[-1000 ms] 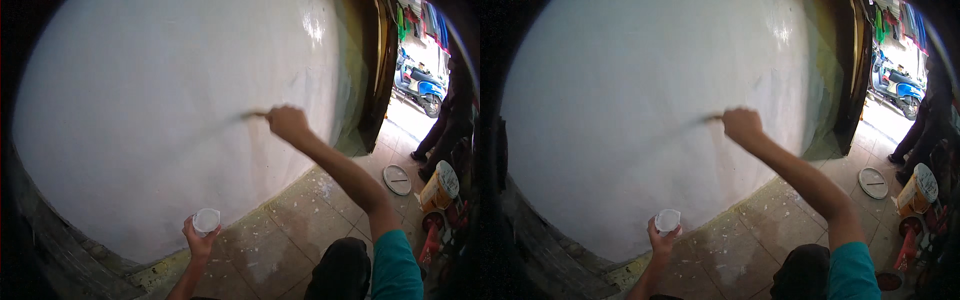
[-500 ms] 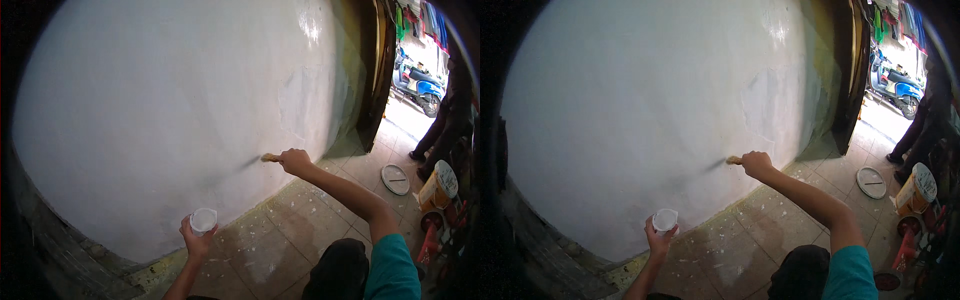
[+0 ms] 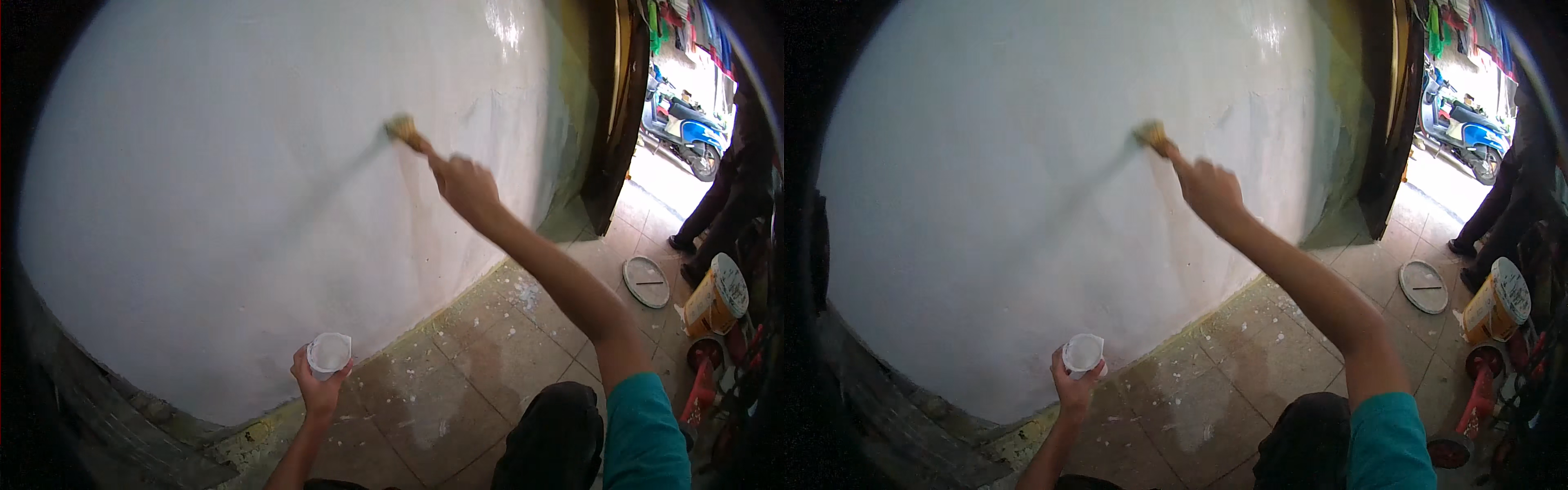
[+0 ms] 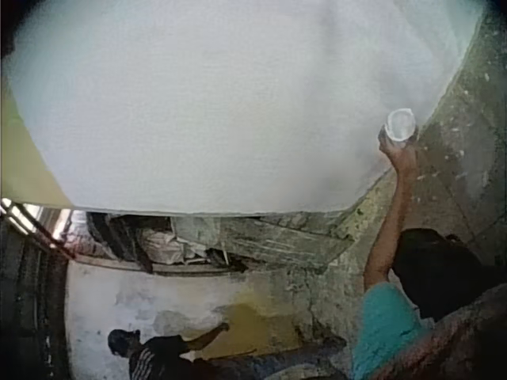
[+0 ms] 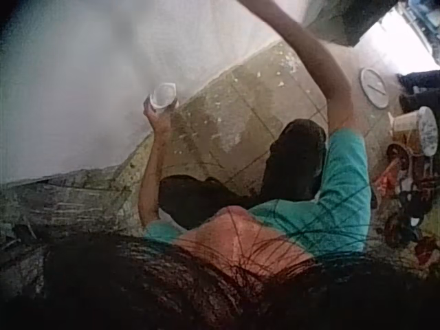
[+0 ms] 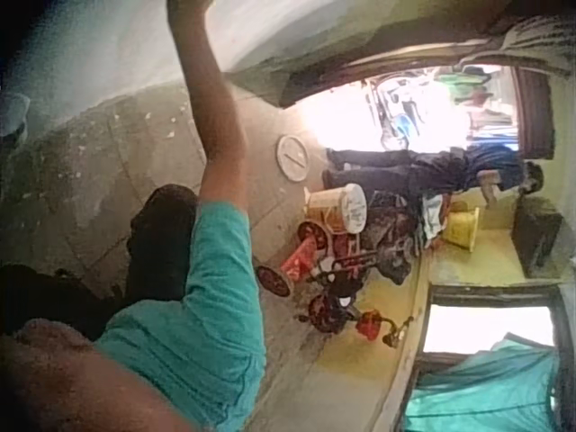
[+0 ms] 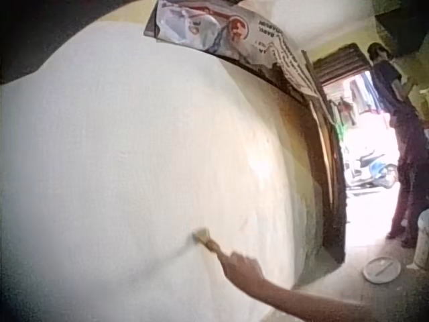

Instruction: The person dips a brush into a cup of liquid and applies it to a wall, lifting a plastic sheet to reach the area behind it before moving to a different wall to continue.

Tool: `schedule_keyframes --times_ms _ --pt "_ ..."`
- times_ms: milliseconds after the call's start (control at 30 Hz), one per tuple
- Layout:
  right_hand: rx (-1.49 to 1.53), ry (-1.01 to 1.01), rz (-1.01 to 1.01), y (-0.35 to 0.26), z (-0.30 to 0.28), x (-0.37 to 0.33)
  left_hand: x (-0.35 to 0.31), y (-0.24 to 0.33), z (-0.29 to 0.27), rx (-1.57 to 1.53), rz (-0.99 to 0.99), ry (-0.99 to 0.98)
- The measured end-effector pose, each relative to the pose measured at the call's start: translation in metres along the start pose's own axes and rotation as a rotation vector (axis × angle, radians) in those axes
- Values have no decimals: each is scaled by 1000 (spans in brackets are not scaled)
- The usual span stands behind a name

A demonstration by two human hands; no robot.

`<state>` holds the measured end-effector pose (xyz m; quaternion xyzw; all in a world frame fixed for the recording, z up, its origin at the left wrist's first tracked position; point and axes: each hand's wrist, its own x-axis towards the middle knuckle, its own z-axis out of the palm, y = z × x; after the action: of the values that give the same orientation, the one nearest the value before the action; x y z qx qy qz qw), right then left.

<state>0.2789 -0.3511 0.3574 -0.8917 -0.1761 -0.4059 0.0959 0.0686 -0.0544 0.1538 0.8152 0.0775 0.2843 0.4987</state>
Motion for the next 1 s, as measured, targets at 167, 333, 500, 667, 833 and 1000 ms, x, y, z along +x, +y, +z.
schedule_keyframes --times_ms 167,333,500,667,833,1000 --pt "-83 -659 -42 22 58 -100 -1 7 2 -28 -6 -23" --pt "-221 -635 -86 14 36 -55 -3 3 2 77 16 -4" --pt "-107 221 -87 29 -47 42 0 -17 -1 0 7 -16" --pt "-25 181 88 42 -81 81 2 -16 3 35 -13 -30" --pt "-121 -251 -93 32 18 -14 2 -22 -3 18 -22 -11" --pt "-303 -854 -346 56 52 -100 -1 -5 1 99 12 -17"
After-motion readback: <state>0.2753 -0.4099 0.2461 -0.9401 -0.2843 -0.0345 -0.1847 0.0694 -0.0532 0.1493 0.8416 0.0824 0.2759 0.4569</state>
